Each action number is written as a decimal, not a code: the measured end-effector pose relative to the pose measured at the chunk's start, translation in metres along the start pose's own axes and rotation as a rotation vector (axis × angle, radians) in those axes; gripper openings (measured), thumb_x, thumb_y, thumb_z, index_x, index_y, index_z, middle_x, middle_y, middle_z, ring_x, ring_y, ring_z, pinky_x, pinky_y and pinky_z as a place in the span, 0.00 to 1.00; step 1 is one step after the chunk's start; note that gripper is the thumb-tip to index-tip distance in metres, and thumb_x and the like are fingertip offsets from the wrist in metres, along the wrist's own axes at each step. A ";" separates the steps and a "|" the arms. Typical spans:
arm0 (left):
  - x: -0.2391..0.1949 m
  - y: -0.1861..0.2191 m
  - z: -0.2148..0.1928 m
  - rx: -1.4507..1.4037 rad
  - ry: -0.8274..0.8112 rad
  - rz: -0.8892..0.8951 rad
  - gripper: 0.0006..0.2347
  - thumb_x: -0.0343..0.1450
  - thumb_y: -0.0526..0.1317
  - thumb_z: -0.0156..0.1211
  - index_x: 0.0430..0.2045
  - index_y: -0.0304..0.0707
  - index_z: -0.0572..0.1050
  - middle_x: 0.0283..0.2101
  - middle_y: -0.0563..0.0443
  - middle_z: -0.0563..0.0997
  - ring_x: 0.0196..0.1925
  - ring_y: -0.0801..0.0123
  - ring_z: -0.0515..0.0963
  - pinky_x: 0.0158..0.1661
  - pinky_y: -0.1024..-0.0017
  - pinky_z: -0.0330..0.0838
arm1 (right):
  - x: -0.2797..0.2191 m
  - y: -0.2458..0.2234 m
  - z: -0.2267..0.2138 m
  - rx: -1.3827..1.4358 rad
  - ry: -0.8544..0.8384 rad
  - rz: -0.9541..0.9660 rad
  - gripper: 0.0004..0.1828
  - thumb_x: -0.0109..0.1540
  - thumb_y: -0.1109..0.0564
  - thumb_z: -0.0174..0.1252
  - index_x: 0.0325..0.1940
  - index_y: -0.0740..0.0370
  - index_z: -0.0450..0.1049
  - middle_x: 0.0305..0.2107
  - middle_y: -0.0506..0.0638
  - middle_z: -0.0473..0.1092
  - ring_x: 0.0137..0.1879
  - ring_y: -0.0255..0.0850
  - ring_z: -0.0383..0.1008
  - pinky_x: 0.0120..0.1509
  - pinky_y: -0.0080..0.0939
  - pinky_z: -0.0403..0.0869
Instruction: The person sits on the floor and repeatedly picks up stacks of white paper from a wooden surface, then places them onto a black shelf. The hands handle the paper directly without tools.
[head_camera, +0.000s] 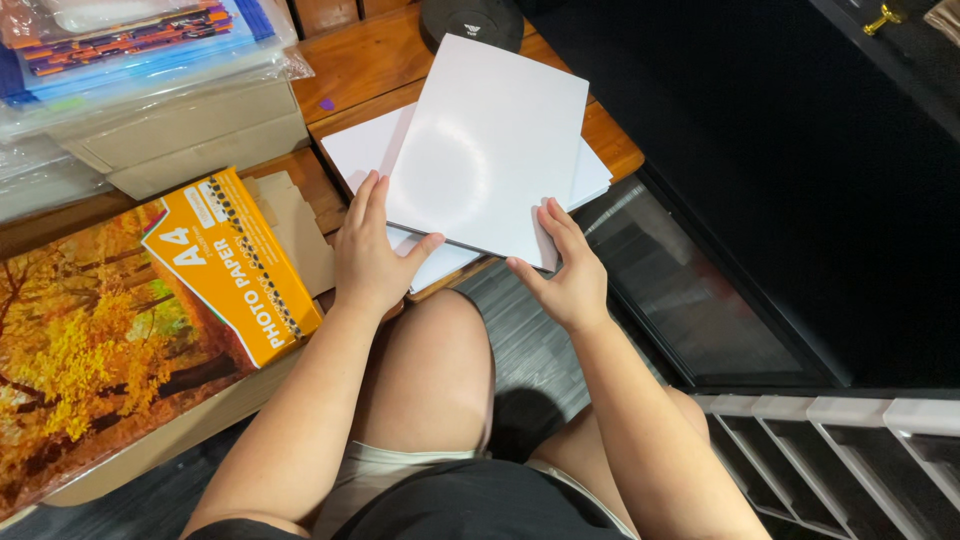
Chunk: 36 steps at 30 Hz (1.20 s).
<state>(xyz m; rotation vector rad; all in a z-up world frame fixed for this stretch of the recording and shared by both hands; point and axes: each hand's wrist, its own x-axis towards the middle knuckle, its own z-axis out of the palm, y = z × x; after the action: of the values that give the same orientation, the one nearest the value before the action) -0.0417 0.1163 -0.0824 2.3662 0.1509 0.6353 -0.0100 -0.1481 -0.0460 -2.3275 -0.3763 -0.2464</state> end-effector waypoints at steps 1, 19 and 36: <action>0.000 0.000 0.000 -0.001 -0.001 0.001 0.42 0.64 0.62 0.71 0.67 0.31 0.64 0.71 0.38 0.65 0.70 0.44 0.68 0.61 0.46 0.69 | 0.000 0.001 0.000 0.000 0.001 0.001 0.42 0.54 0.37 0.73 0.69 0.50 0.71 0.69 0.44 0.66 0.71 0.51 0.68 0.71 0.51 0.71; -0.001 0.005 -0.003 -0.013 -0.046 -0.048 0.43 0.64 0.62 0.70 0.68 0.31 0.63 0.72 0.38 0.64 0.72 0.44 0.66 0.64 0.50 0.67 | 0.000 0.001 0.000 -0.039 -0.013 -0.018 0.42 0.56 0.35 0.70 0.70 0.51 0.70 0.70 0.45 0.65 0.70 0.51 0.69 0.70 0.51 0.72; -0.001 0.014 -0.009 -0.049 -0.100 -0.128 0.42 0.66 0.60 0.70 0.70 0.31 0.61 0.74 0.39 0.60 0.75 0.45 0.62 0.68 0.53 0.64 | -0.001 -0.001 0.000 -0.058 -0.020 -0.021 0.41 0.57 0.35 0.69 0.70 0.53 0.70 0.69 0.44 0.65 0.70 0.51 0.69 0.69 0.52 0.72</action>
<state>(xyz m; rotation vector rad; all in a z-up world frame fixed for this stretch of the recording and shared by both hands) -0.0477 0.1109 -0.0682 2.3142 0.2375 0.4534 -0.0110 -0.1476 -0.0452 -2.3857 -0.4091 -0.2480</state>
